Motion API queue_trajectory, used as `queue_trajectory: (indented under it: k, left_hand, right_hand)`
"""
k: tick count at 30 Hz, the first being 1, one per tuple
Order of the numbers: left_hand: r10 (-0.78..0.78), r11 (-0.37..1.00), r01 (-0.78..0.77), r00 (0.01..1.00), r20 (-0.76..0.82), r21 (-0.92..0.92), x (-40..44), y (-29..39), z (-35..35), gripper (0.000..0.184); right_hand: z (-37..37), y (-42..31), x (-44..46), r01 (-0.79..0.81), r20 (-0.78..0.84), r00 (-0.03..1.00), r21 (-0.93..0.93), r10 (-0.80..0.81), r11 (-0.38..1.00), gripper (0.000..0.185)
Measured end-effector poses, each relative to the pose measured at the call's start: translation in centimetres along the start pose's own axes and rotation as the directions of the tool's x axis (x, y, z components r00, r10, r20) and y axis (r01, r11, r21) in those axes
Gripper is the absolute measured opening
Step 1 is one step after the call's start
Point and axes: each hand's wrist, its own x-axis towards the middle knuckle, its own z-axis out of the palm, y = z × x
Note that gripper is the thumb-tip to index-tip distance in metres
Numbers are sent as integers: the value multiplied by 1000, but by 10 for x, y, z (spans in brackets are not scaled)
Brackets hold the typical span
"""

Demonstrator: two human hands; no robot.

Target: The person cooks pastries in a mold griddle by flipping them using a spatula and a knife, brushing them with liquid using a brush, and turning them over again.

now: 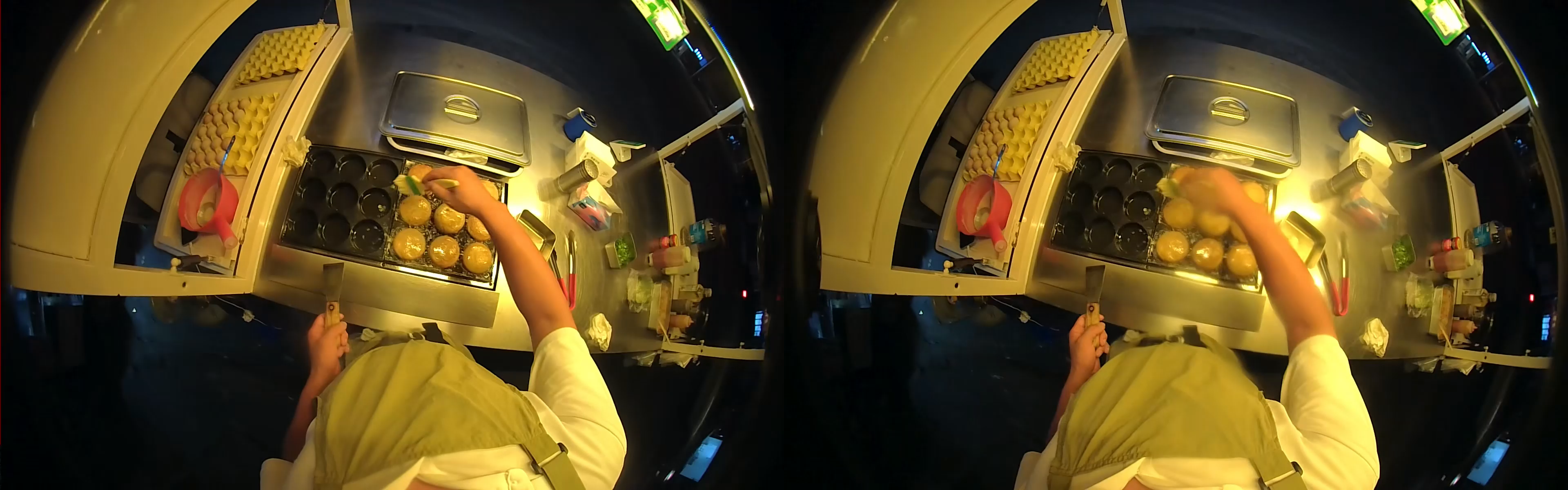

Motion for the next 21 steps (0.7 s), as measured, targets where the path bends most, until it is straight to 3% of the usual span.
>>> queue_trajectory:
  k: [2, 5, 9, 10, 13, 15, 17, 18, 21]
  left_hand:
    - [5, 1000, -5, 1000, -3, -12, 0, 4, 0, 18]
    - [16, 997, -16, 1000, -3, -78, 1, 5, -8, 21]
    - [15, 995, -20, 998, -57, -96, 1, -2, -19, 21]
    - [-1, 996, -6, 998, -70, -94, 0, -3, -20, 21]
    - [-10, 997, 7, 999, -37, -80, 1, -9, -25, 21]
    - [2, 997, -4, 1000, -31, -79, 1, -9, -23, 21]
    - [9, 997, -11, 1000, -24, -78, 0, -8, -20, 21]
    - [14, 998, -17, 999, -43, -68, -1, -6, -19, 19]
    - [21, 998, -25, 998, -66, -65, -1, -6, -21, 18]
  right_hand:
    - [17, 2, 19, -13, 171, 984, -241, 56, 970, 24]
    - [-2, -14, 27, -26, 255, 960, -322, 113, 947, 25]
    - [-19, 0, 19, -156, 319, 918, -257, 236, 954, 24]
    - [-15, 45, 10, -129, 319, 936, -74, 146, 989, 24]
    - [-36, 56, -8, -65, 284, 951, -208, 123, 976, 24]
    - [-52, 62, -19, -37, 244, 966, -193, 85, 980, 23]
    - [-62, 62, -30, -464, 188, 879, 125, 438, 877, 22]
    - [-63, 66, -35, -522, 126, 853, 238, 507, 819, 23]
    - [-70, 98, -42, -592, -28, 780, 290, 625, 752, 23]
